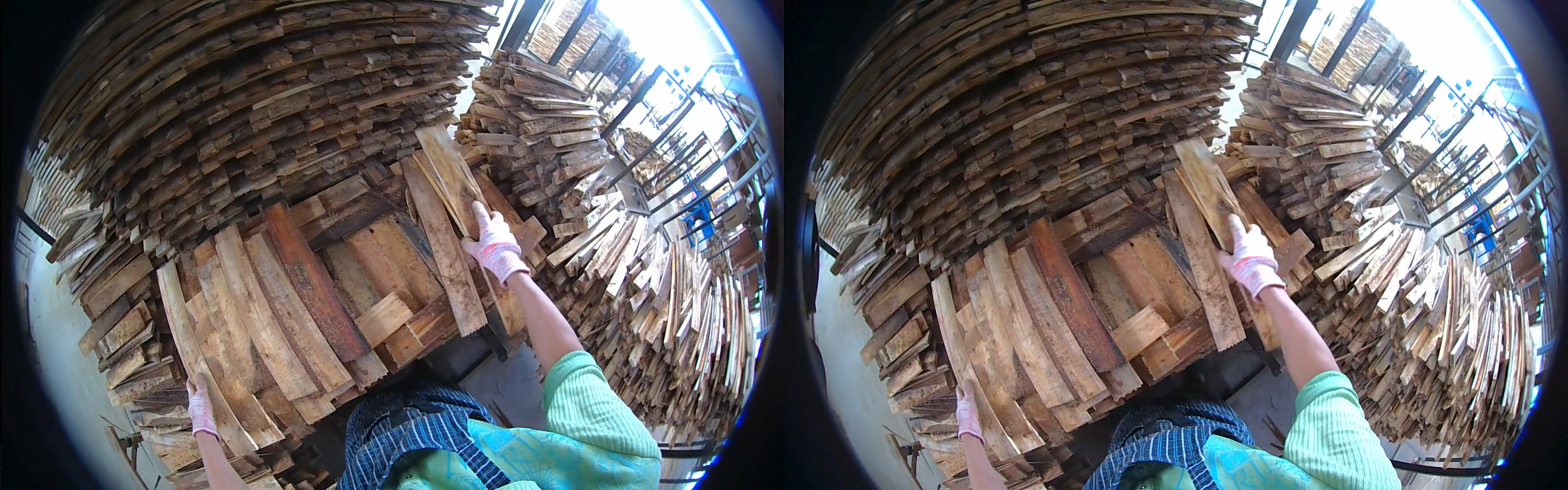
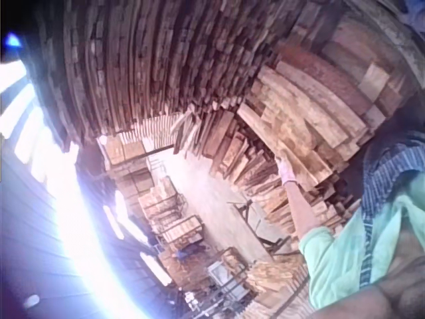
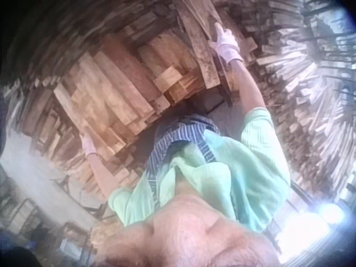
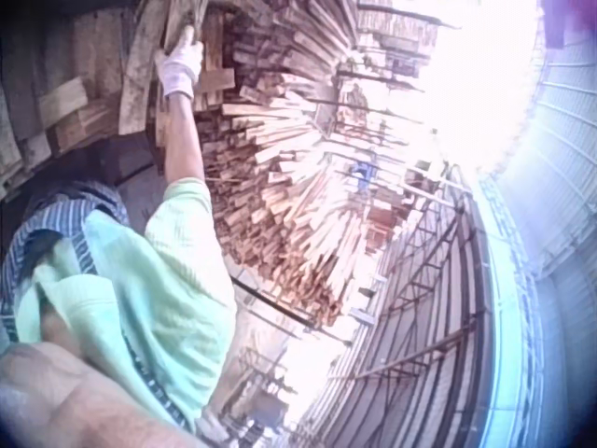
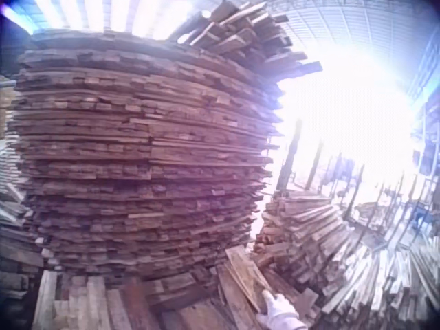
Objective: The person picks up wood planks from a large pile and arranges them into smaller, organized stacks on a central platform by hand.
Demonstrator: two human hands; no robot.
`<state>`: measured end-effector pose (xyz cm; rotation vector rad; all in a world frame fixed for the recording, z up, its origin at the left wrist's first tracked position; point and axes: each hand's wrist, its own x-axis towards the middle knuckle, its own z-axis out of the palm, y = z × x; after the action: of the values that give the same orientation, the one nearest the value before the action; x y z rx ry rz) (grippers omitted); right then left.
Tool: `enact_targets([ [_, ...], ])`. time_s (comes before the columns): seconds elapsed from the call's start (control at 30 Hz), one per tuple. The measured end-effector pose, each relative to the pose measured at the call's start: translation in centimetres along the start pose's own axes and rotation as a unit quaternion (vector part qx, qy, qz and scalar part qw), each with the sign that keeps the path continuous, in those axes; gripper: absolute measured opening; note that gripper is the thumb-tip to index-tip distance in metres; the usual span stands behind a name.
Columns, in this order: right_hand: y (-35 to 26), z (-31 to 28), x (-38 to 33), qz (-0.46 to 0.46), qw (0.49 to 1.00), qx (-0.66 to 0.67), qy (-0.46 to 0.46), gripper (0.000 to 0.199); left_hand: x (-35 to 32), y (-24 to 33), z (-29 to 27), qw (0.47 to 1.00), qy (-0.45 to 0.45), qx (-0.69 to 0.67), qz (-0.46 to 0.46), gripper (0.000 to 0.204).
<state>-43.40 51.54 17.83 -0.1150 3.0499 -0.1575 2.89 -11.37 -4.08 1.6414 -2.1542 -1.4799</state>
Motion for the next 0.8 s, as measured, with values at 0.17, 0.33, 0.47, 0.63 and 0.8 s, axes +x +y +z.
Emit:
enact_targets([
  [0.17, 3.1, 4.5, 3.2, 0.040, 0.990, -0.007, -0.136, 0.110, -1.3, 1.1, -1.6, 1.000, 0.025, -0.018, -0.005, 0.094],
  [0.33, 6.5, 3.5, 5.1, -0.001, 0.990, 0.069, -0.123, 0.114, -6.6, 8.6, 0.6, 0.998, 0.011, 0.043, -0.047, 0.092],
  [0.47, 5.2, 3.2, 5.7, -0.088, 0.967, 0.217, -0.102, 0.115, -5.5, 5.0, -1.5, 0.998, 0.028, -0.004, -0.050, 0.093],
  [0.63, -3.7, 2.8, 0.1, -0.145, 0.955, 0.228, -0.123, 0.116, -6.4, 5.5, -0.5, 0.996, 0.058, 0.052, -0.046, 0.098],
  [0.8, -16.3, 9.3, -4.6, -0.156, 0.953, 0.171, -0.195, 0.111, -6.5, 8.0, 0.4, 0.995, 0.037, 0.086, -0.014, 0.087],
])
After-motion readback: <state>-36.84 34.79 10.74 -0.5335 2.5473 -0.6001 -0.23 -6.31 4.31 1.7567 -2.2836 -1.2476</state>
